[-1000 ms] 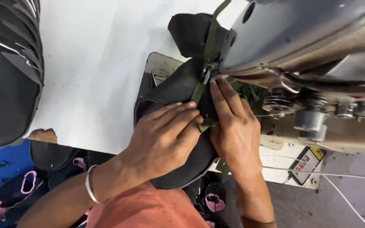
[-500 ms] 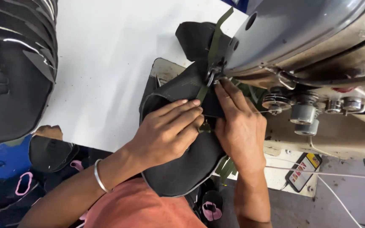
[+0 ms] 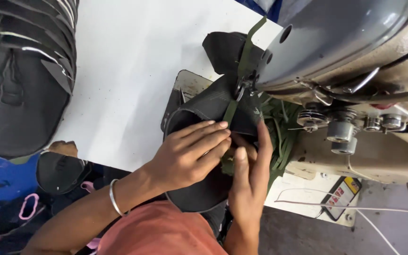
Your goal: The person uses a sewing machine to stitch a green strap onto the upper part of a black sandal. They guide the sandal under the needle, sew along the edge, and then use scissors to cut the excess strap and thread. The process is repeated for multiple sandals, with the person picking up new items from a pile and placing finished ones aside.
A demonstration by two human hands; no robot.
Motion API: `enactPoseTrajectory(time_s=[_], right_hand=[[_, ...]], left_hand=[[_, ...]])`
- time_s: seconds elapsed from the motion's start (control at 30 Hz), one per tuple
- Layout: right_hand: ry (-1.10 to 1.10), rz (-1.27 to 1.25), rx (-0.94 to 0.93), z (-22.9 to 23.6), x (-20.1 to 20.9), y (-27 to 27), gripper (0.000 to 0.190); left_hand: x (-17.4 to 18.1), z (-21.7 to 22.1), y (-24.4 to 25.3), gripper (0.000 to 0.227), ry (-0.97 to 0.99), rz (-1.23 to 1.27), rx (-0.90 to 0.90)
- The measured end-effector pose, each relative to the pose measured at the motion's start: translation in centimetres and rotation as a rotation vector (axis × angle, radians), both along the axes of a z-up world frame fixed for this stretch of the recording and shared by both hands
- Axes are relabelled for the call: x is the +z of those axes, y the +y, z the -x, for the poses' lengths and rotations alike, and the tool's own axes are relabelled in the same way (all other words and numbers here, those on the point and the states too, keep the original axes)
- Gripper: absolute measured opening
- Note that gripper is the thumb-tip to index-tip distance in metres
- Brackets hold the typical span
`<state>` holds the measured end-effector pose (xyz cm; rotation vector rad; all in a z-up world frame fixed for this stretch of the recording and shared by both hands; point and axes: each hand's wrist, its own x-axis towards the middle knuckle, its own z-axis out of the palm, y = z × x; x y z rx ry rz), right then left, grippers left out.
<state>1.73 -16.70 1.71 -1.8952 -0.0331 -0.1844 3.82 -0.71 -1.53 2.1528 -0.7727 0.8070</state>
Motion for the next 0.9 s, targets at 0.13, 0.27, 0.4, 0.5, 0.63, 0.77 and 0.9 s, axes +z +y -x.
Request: enactPoseTrajectory(time_s=[0.13,0.27,0.4,0.5,0.63,0.77,0.9], right_hand=[[0.017,-0.191,-0.07,-2.8,-1.4,1.6,0.059],[-0.067,-0.158,-0.097,-3.6,-1.9,2.1,0.056],[-0.045,-0.182,-0.135,-3.9,-2.4,2.2,0.053],[-0.066,-0.203,-0.142,-3.9,-3.0,2.0,0.047],[-0.112,-0.214,-0.131,-4.2,-3.0,2.1,0.04],[-0.058,-0.234,-0.145,-4.1,-3.1,2.1,0.038],[0.051,-0.205,-0.108,-4.9,-1.5,0.4,0.038]], left_hand=[[0.2,-0.3,0.3,0.02,-0.049,-0.057,-0.033],[0.1,-0.8,1.0,0.02,-0.055,-0.106,-0.047],[0.5,-1.3,1.7,0.022,-0.09,-0.169,-0.098],[0.9,-1.7,2.0,0.021,-0.112,-0.208,-0.114],[3.3,-2.4,3.8,0.029,0.365,-0.1,-0.389],[3.8,-7.3,4.2,0.024,0.485,-0.01,-0.048],[0.2,-10.8,3.9,0.049,0.556,0.113,-0.186]])
